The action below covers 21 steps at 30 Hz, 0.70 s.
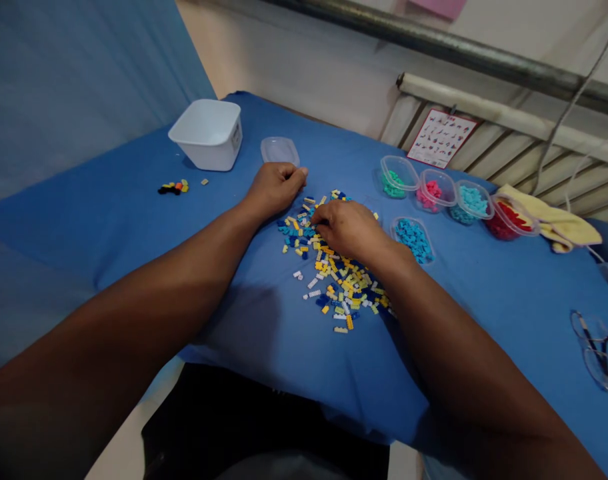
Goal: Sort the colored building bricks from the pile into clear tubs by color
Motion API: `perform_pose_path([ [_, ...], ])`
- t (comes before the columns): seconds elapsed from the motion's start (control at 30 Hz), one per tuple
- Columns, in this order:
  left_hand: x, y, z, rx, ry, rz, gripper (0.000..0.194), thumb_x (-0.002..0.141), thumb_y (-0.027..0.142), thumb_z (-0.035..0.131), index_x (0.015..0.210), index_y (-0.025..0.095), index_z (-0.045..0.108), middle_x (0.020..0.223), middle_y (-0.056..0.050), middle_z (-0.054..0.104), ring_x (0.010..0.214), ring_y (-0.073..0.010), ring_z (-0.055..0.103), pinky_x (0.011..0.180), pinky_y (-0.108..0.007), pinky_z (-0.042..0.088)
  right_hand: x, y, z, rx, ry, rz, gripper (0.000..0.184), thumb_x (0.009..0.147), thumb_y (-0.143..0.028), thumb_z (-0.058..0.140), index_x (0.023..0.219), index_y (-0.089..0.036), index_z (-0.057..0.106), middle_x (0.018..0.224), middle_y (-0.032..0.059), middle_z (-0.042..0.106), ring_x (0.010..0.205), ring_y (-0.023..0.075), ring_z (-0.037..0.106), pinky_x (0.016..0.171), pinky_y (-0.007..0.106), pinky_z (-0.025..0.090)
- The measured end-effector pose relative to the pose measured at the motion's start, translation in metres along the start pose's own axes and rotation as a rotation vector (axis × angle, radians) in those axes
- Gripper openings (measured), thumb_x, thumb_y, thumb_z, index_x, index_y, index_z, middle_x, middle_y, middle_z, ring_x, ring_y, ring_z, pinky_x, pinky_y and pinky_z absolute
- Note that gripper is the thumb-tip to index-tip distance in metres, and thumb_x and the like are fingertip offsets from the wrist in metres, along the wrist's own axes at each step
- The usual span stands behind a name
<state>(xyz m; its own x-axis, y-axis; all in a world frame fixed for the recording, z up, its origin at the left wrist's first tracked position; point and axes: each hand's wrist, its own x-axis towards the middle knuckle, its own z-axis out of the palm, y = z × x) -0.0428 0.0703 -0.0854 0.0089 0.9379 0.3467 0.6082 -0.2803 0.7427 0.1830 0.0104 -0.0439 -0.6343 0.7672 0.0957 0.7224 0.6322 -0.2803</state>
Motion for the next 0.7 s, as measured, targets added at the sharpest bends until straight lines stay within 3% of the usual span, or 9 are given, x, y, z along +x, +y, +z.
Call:
perform_pose_path([
  [0.1,0.0,0.001,0.0,0.009,0.003,-0.003,0.045,0.114,0.05,0.058,0.08,0.022,0.07,0.079,-0.007,0.073,0.083,-0.0244,0.065,0.08,-0.039,0.05,0.0,-0.001,0.0,0.022,0.037,0.024,0.033,0.099,-0.014,0.07,0.122,-0.024,0.091,0.127,0.0095,0.09,0.11,0.0292,0.082,0.096,0.038,0.057],
  [0.23,0.001,0.001,0.0,0.008,-0.003,-0.003,0.044,0.114,0.047,0.058,0.083,0.021,0.072,0.082,-0.008,0.074,0.084,-0.0241,0.065,0.081,-0.038,0.05,-0.009,0.01,-0.013,0.125,0.172,0.079,0.034,0.093,-0.014,0.071,0.119,-0.022,0.091,0.109,0.0077,0.09,0.094,0.026,0.081,0.089,0.036,0.059],
  [0.43,0.003,-0.005,0.002,-0.022,-0.001,0.009,0.047,0.113,0.051,0.058,0.08,0.021,0.072,0.079,-0.008,0.073,0.077,-0.0235,0.064,0.073,-0.039,0.045,-0.049,0.06,-0.045,0.113,0.294,0.258,0.031,0.091,-0.025,0.07,0.114,-0.022,0.09,0.092,0.0071,0.085,0.079,0.0248,0.077,0.082,0.039,0.062],
  [0.57,0.004,-0.006,0.001,-0.015,0.002,0.008,0.047,0.111,0.052,0.058,0.08,0.021,0.074,0.079,-0.008,0.075,0.077,-0.0234,0.065,0.072,-0.038,0.042,-0.081,0.092,-0.048,0.101,0.301,0.342,0.031,0.088,-0.029,0.069,0.111,-0.024,0.089,0.097,0.0078,0.087,0.087,0.0289,0.081,0.089,0.047,0.066],
  [0.7,0.005,-0.006,-0.002,-0.028,-0.004,-0.007,0.045,0.11,0.052,0.059,0.082,0.021,0.075,0.081,-0.008,0.076,0.078,-0.023,0.067,0.073,-0.037,0.043,-0.112,0.108,-0.045,0.099,0.392,0.389,0.025,0.096,-0.038,0.072,0.113,-0.028,0.088,0.11,0.0093,0.09,0.099,0.0345,0.083,0.097,0.053,0.066],
])
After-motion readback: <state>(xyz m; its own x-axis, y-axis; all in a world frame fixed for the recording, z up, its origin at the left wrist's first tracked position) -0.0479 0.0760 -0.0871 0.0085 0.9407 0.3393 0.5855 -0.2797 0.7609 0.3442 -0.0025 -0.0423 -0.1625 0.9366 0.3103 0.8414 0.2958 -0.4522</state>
